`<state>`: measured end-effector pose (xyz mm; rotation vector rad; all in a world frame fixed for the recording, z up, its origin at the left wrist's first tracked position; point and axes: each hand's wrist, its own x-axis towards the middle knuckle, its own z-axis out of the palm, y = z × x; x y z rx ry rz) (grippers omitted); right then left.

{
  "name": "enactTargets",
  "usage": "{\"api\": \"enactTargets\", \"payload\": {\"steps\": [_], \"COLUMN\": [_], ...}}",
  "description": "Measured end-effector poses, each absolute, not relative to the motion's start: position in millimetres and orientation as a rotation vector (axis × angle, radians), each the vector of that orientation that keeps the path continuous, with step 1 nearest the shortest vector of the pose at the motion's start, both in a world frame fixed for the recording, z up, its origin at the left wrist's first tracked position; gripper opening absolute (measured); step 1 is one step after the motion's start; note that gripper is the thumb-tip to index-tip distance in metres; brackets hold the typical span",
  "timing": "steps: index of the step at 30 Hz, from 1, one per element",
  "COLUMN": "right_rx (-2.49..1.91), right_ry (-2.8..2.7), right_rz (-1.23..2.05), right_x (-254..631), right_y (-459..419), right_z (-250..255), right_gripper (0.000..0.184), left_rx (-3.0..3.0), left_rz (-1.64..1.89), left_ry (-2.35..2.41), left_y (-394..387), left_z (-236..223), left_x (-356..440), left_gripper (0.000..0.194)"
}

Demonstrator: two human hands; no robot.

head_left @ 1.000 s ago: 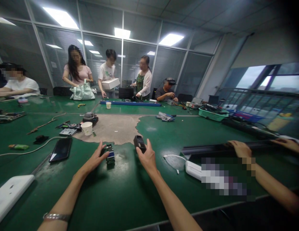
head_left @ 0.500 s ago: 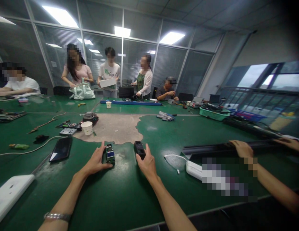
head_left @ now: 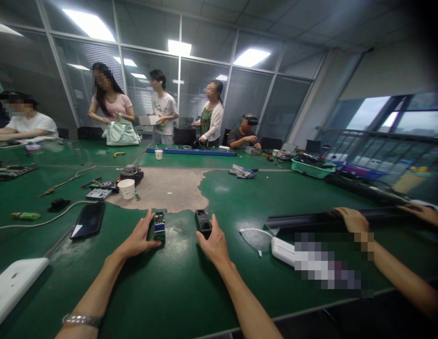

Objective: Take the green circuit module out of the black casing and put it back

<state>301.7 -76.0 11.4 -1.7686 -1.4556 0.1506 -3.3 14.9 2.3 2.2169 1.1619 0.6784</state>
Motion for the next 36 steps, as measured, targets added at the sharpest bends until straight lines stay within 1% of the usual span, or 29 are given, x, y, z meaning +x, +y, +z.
{"api": "enactTargets", "payload": {"steps": [3,7,11,14,20,32,36], "right_rx": [-1.770,-1.714,-1.598,-1.506,-1.418,-1.624,-1.688], "right_ry": [-1.435,-1.398,-1.400,-1.427,-1.519,-1.646,-1.675], "right_rz": [0.183,0.248,0.319,0.336,0.388,0.258,0.213], "right_x": [302.2,298.4,278.7,254.0,203.6,160.2,153.5], "right_y": [-75.9,-77.9,-81.2,-81.4,-73.6,-63.4,-60.5], "right_z": [10.5,17.5,38.4,57.3,72.9,67.5,70.9], "right_gripper": [0.082,0.080,0.078,0.080,0.081,0.085,0.085], "left_rx": [2.194,2.107,1.958,1.810,1.691,1.743,1.774], "left_rz": [0.674,0.732,0.842,0.921,0.959,0.955,0.951], "left_ry": [1.138,1.054,1.012,1.067,1.178,1.244,1.221], "left_y": [14.0,16.2,21.6,24.9,27.2,26.1,23.5], "left_z": [6.3,8.8,5.6,2.8,1.8,3.2,4.7], "left_x": [-5.4,-10.3,-12.6,-9.0,-0.6,0.1,-1.3], "left_gripper": [0.121,0.112,0.099,0.094,0.092,0.086,0.087]}}
